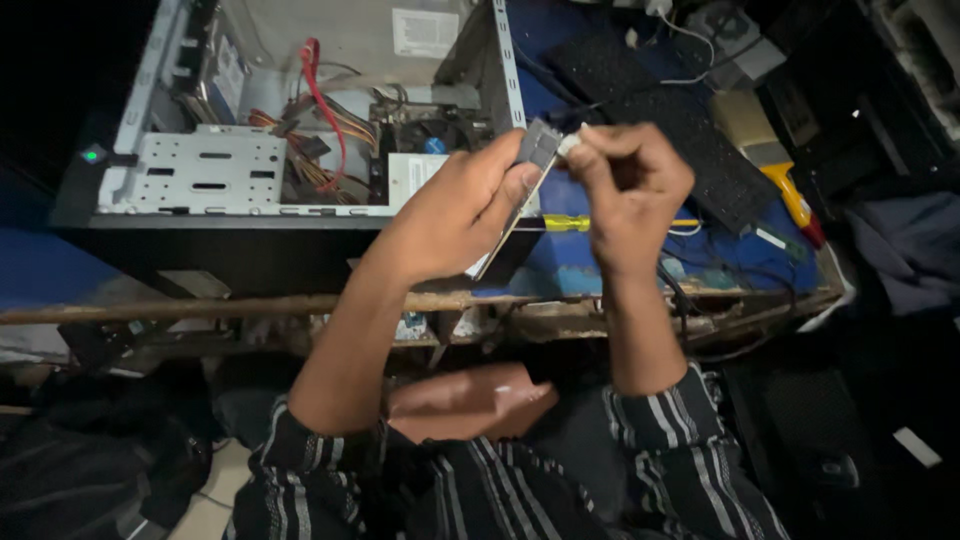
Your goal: The person cleans a RAM module with a cloth, then inserts it into the motherboard inside an open desktop case. They use a screwdriver to tighten screws on the motherboard and adjust internal cables.
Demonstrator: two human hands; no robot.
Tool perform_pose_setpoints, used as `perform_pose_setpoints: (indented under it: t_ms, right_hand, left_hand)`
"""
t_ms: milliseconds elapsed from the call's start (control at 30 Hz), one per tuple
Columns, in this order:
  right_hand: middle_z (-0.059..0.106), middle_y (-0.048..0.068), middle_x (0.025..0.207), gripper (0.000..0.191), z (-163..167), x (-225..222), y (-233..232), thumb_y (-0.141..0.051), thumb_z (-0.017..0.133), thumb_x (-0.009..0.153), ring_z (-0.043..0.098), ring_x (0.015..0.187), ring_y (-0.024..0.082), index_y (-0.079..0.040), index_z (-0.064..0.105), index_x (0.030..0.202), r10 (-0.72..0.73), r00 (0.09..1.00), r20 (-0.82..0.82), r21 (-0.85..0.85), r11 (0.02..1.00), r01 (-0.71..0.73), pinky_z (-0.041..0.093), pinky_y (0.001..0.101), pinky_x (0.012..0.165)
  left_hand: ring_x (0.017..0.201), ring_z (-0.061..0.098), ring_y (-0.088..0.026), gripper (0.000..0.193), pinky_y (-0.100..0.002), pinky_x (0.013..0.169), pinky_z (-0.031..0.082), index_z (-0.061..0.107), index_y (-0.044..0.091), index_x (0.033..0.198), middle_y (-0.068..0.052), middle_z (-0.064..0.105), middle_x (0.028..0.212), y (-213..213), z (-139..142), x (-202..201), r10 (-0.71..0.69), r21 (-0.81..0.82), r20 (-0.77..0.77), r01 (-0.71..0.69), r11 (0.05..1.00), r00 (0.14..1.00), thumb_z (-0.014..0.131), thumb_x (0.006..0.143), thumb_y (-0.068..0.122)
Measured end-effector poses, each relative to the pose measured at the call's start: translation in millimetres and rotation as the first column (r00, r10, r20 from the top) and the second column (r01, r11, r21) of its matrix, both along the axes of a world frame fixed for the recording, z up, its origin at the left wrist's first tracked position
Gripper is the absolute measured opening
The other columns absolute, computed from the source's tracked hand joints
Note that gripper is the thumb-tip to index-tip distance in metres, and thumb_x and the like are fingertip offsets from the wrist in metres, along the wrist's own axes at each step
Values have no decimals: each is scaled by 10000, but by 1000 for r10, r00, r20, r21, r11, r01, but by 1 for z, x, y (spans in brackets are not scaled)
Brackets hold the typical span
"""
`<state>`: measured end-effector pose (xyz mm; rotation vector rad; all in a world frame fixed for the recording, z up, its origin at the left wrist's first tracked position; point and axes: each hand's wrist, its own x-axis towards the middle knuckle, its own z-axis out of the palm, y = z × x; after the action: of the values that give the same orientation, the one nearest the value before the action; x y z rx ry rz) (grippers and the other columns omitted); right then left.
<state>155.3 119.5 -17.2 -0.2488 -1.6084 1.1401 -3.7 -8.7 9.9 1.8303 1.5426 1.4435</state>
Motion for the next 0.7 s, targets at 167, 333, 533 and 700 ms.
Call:
perform_pose_setpoints:
  t_ms: [167,333,533,700]
  right_hand:
    - [723,113,1041,117,-16,5,-28,42,786,925,672,952,134,47,684,982,-12,993,115,109,994,0,547,268,876]
    - [727,116,1046,118,-5,14,-15,60,787,957,682,936,131,39,685,1012,-35,991,127,196,981,10,543,249,867]
    - [703,100,977,114,-8,8,-32,45,796,927,625,898,140,30,690,965,-46,991,123,239,971,15,498,249,829]
    - [661,88,972,133,0,12,-29,19,828,903,589,942,163,22,708,959,-160,967,197,300,949,96,478,285,854]
  left_hand:
    - [661,645,-349,208,-423,626,496,533,31,1181,-177,593,744,-1,0,1,-36,171,7,34,985,999,461,1133,221]
    - [644,636,-379,194,-435,601,469,523,18,1185,-197,589,728,2,0,2,-47,92,-2,47,995,999,468,1125,194]
    - [695,635,-399,168,-430,622,482,533,29,1198,-208,616,769,0,-2,1,-9,172,-26,13,985,1000,484,1134,176]
    - [587,678,-337,205,-412,557,476,528,39,1226,-187,605,682,1,0,2,-21,27,28,21,999,999,466,1092,181]
